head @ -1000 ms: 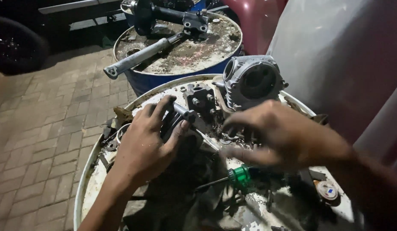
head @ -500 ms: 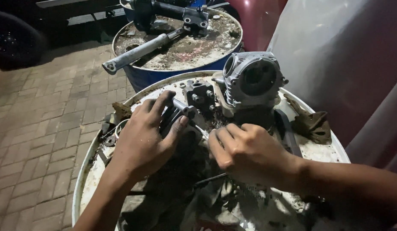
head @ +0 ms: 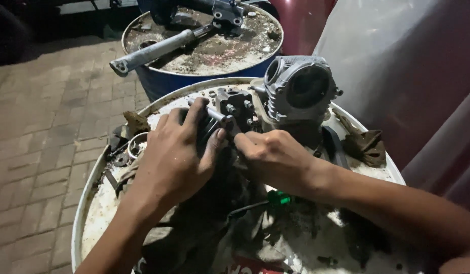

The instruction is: Final inspection and cleaning of engine components using a screwdriver and wire brush on a barrel workbench.

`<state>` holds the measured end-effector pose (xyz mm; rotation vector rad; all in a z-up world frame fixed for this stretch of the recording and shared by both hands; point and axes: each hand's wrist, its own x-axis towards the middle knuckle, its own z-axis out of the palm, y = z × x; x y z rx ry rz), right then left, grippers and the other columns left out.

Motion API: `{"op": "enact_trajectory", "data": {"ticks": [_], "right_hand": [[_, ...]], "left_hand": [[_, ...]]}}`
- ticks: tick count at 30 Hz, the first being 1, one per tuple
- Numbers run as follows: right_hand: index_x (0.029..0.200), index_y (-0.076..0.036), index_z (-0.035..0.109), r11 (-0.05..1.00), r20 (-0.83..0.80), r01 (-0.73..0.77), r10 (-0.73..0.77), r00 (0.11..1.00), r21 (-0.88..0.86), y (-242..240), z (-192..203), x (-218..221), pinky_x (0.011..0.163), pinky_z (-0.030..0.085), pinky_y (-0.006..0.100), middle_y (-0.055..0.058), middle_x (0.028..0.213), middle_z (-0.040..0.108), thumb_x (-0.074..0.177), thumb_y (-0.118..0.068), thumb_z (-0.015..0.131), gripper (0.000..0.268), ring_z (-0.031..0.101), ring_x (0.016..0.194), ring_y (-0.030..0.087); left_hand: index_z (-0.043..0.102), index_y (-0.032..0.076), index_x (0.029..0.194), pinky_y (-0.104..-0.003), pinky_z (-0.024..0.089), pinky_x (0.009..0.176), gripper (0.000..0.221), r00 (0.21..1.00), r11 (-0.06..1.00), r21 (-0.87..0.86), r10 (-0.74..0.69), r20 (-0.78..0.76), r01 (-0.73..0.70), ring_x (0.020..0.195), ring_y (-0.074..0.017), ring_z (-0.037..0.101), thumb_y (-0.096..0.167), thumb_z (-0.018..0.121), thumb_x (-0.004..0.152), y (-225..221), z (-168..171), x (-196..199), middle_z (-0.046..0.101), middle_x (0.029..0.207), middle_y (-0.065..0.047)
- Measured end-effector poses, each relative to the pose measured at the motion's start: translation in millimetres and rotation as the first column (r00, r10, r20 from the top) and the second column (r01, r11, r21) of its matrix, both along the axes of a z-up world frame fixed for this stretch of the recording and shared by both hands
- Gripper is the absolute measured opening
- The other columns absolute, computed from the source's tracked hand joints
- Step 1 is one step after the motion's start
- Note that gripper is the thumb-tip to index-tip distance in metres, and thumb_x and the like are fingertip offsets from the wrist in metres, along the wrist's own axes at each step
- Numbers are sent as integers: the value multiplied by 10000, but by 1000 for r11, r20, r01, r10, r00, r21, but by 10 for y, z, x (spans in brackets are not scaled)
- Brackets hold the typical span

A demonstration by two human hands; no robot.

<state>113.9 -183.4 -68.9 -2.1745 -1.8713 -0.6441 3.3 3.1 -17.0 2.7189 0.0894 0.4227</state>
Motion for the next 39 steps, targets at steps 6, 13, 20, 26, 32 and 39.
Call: {"op": "enact_trajectory", "data": {"ticks": [6, 13, 20, 26, 32, 39], "right_hand": [[820, -80, 451, 994, -233, -48, 69, 970, 96, 11, 50, -5, 368, 365, 307, 15, 653, 469, 1018, -165, 654, 297, 397, 470, 126], [726, -89, 490, 972, -556, 9, 128, 822, 237, 97, 187, -107, 396, 316, 296, -1, 559, 447, 1012, -95, 516, 288, 387, 424, 125], [807, -65, 626, 968, -962, 227, 39, 269, 102, 169, 267, -118, 498, 530, 268, 51, 740, 634, 1046, -165, 517, 281, 603, 599, 151], [869, -87, 682, 979, -700, 204, -126, 703, 29, 147, 369, -146, 529, 401, 346, 24, 698, 642, 992, -251, 582, 228, 525, 561, 146], [787, -82, 552, 988, -607, 155, -108, 788, 25, 135, 287, -166, 451, 378, 345, 51, 599, 558, 908, -134, 525, 134, 466, 464, 182], [744, -69, 479, 984, -293, -74, 119, 949, 162, 65, 75, 29, 440, 347, 328, 37, 630, 451, 906, -12, 628, 227, 393, 507, 155]], "left_hand": [[370, 78, 1560, -592, 450, 859, 695, 999, 999, 50, 4, 41, -6, 1026, -385, 557, 467, 533, 1007, 20, -74, 42, 588, 1110, -236], [335, 96, 1598, -527, 459, 792, 738, 999, 995, 95, 31, 27, -34, 927, -310, 550, 496, 520, 1006, 15, -128, 38, 572, 1030, -189], [326, 129, 1579, -583, 427, 852, 704, 999, 997, 60, 41, 20, -42, 1029, -346, 531, 505, 502, 1011, -23, -79, -11, 552, 1112, -224], [306, 114, 1596, -609, 419, 881, 718, 999, 999, 27, 24, 30, -25, 1078, -402, 533, 532, 420, 1023, -24, -64, -10, 546, 1155, -254], [309, 119, 1587, -599, 424, 879, 685, 1000, 998, 64, 12, 22, -14, 1085, -413, 541, 500, 439, 1032, -32, -61, -25, 547, 1167, -262], [290, 149, 1611, -579, 465, 831, 701, 1000, 996, 84, 27, -7, -26, 1062, -415, 521, 513, 450, 1033, -44, -40, -36, 508, 1173, -289]]}}
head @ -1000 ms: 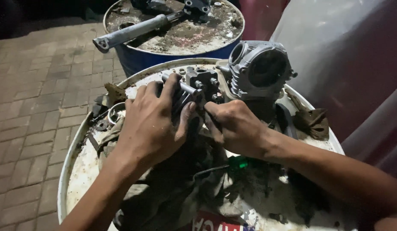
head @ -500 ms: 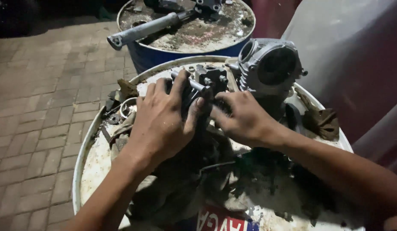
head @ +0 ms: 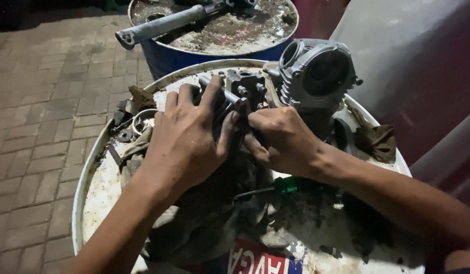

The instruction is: Final inspection and cleaning of engine components using a screwdriver and wire brush on a barrel workbench.

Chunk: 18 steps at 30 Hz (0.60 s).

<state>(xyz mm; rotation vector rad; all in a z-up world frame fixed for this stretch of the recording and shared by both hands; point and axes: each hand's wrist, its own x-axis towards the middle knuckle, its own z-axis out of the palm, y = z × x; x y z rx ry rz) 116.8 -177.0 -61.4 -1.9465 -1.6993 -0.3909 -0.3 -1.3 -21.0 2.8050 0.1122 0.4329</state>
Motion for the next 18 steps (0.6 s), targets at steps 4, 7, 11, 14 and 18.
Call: {"op": "enact_trajectory", "data": {"ticks": [4, 7, 11, 14, 18], "right_hand": [[826, -44, 526, 997, 122, 29, -20, 992, -73, -4, 3, 2, 406, 409, 313, 64, 679, 510, 913, -44, 665, 164, 460, 500, 173], [810, -40, 532, 990, 360, 106, -67, 931, -90, -5, -26, 14, 400, 388, 356, 88, 692, 512, 1011, -111, 632, 235, 448, 483, 193], [814, -53, 518, 985, 158, 119, -98, 983, -128, -50, 110, -62, 455, 431, 393, 91, 699, 548, 963, -115, 674, 224, 521, 526, 238], [833, -66, 545, 947, -67, 206, -228, 971, -246, -88, 290, -204, 522, 451, 435, 113, 684, 598, 963, -201, 622, 202, 573, 540, 266], [827, -108, 570, 878, -277, 181, -326, 904, -444, -114, 403, -316, 471, 475, 313, 53, 665, 628, 1064, -259, 427, 315, 603, 500, 175]], "left_hand": [[297, 171, 1585, -613, 474, 863, 671, 999, 999, -40, -6, -33, 4, 1122, -418, 518, 517, 451, 1031, 0, 15, -10, 492, 1211, -286], [323, 160, 1573, -617, 476, 851, 639, 1000, 999, -27, -21, 3, 21, 1113, -435, 522, 473, 478, 1038, 7, 5, -5, 495, 1205, -300], [272, 146, 1612, -631, 455, 893, 697, 1000, 1000, -18, -20, -16, 19, 1128, -426, 521, 497, 456, 1038, 13, 6, 5, 495, 1236, -293], [279, 138, 1599, -639, 447, 888, 690, 1000, 999, -33, -25, -8, 25, 1124, -432, 516, 490, 466, 1036, 21, 28, -10, 502, 1231, -287], [275, 137, 1606, -626, 447, 907, 698, 1000, 999, -46, -18, -12, 18, 1145, -426, 513, 496, 460, 1036, 14, 14, -6, 489, 1278, -285]]}}
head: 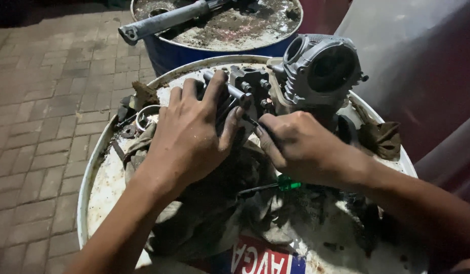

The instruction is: Final inspection and cleaning of engine components using a screwdriver and wire brush on a barrel workbench.

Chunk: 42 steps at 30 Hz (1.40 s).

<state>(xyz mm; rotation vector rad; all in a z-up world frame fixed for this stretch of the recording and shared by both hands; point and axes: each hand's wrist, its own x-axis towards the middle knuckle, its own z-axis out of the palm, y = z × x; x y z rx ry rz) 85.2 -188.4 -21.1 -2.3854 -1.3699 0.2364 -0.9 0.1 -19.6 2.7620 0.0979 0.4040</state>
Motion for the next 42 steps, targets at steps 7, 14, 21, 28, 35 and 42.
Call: {"op": "enact_trajectory", "data": {"ticks": [7, 14, 21, 28, 35, 42], "right_hand": [[681, -77, 511, 899, 115, -31, -22, 993, 436, 64, -319, 72, 426, 307, 336, 11, 551, 430, 964, -146, 552, 295, 366, 456, 127], [685, -81, 592, 890, -116, 133, -90, 989, 437, 133, -188, -1, 426, 371, 289, -8, 600, 525, 957, -160, 544, 287, 457, 506, 106], [793, -36, 500, 917, 454, -274, 120, 883, 290, 18, -388, 174, 438, 427, 320, 64, 689, 526, 884, 62, 648, 200, 475, 534, 163], [1049, 112, 703, 911, 936, -411, 159, 315, -17, -33, -294, 252, 575, 523, 305, 138, 811, 614, 1017, 49, 564, 156, 576, 653, 226], [971, 73, 713, 848, 967, -528, 171, 190, -47, -31, -164, 235, 666, 593, 299, 139, 859, 665, 1007, 37, 669, 67, 649, 731, 222], [1173, 71, 654, 922, 465, -290, 145, 873, 258, -89, -102, 147, 684, 583, 410, 207, 1001, 712, 894, -313, 787, 493, 715, 830, 323]], "left_hand": [[275, 118, 1618, -614, 457, 863, 717, 1000, 999, 32, 8, 21, -9, 1147, -447, 509, 511, 437, 1041, -17, -19, -1, 485, 1260, -320], [270, 76, 1617, -656, 459, 878, 719, 1000, 999, 47, 2, 23, -3, 1144, -477, 511, 491, 447, 1057, -15, -20, 17, 495, 1240, -346], [253, 87, 1612, -735, 394, 960, 743, 999, 996, 91, 6, 43, -10, 1236, -549, 468, 501, 499, 1046, -3, -83, 30, 465, 1311, -383], [254, 89, 1621, -658, 456, 909, 732, 999, 995, 102, 14, 40, -18, 1143, -478, 527, 502, 473, 1058, -10, -68, 5, 497, 1232, -347], [289, 111, 1609, -631, 457, 888, 714, 999, 998, 69, 13, 44, -16, 1149, -475, 511, 512, 475, 1047, 1, -39, -21, 483, 1272, -337], [282, 110, 1614, -641, 446, 907, 710, 998, 999, 41, -8, 62, 6, 1159, -461, 509, 508, 462, 1054, 10, -48, -15, 498, 1253, -320]]}}
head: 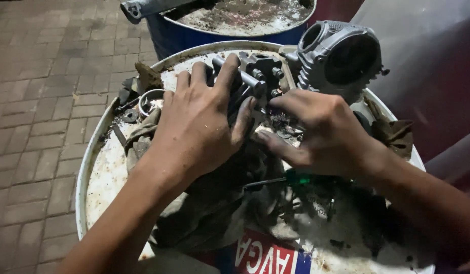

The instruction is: Final inspection and cleaning of engine components using a screwdriver and wire brush on a barrel workbench.

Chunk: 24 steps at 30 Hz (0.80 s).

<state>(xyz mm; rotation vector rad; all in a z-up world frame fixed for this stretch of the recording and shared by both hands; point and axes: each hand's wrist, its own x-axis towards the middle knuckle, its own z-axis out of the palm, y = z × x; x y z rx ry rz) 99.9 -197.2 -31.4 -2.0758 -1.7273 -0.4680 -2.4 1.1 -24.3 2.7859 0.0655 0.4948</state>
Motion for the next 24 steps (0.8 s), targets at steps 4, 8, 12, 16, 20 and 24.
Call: {"op": "enact_trajectory", "data": {"ticks": [4, 8, 12, 16, 20, 24], "right_hand": [[869, -62, 699, 998, -501, 32, -56, 864, -56, 56, 161, 15, 522, 479, 270, 45, 730, 685, 920, -525, 448, 528, 625, 585, 142], [884, -68, 795, 981, -552, 168, -193, 812, -95, 144, 28, 68, 502, 440, 253, 24, 746, 762, 966, -307, 575, 335, 617, 556, 123], [698, -60, 677, 983, -619, 177, -116, 776, 38, 235, 10, -114, 549, 440, 270, -40, 670, 592, 945, -153, 591, 277, 499, 619, 79], [843, -31, 772, 980, -647, 178, -81, 758, 86, 244, 44, -202, 696, 566, 264, 1, 852, 749, 955, -133, 567, 254, 649, 764, 94], [899, -26, 797, 971, -696, 207, -67, 715, 119, 254, 49, -257, 704, 582, 231, 11, 900, 768, 960, -101, 595, 224, 679, 797, 95], [848, -22, 786, 955, -570, 256, -128, 812, 150, 257, -15, -270, 545, 514, 254, -29, 783, 726, 938, -125, 602, 229, 606, 662, 77]], "left_hand": [[266, 97, 1629, -627, 442, 901, 736, 1000, 1000, -10, 3, 3, -3, 1157, -452, 503, 507, 465, 1050, 6, 4, 9, 503, 1245, -311], [255, 132, 1635, -627, 442, 909, 742, 1000, 1000, 2, 10, -17, -10, 1177, -462, 496, 525, 476, 1046, 1, -5, 21, 486, 1261, -314], [311, 114, 1610, -642, 436, 885, 713, 1000, 1000, 0, 15, 7, -15, 1143, -465, 507, 514, 476, 1043, -7, 5, 18, 506, 1226, -302], [287, 114, 1624, -662, 447, 913, 730, 999, 1000, -27, 10, -34, -10, 1153, -463, 512, 510, 487, 1044, -10, 27, 26, 504, 1213, -308], [258, 129, 1635, -686, 424, 937, 749, 999, 1000, 5, 18, -41, -18, 1197, -486, 492, 549, 457, 1047, -14, 2, 35, 487, 1258, -329], [276, 132, 1618, -692, 436, 923, 725, 999, 1000, 14, 28, -29, -28, 1184, -508, 500, 531, 472, 1046, -20, 2, 26, 492, 1257, -332]]}}
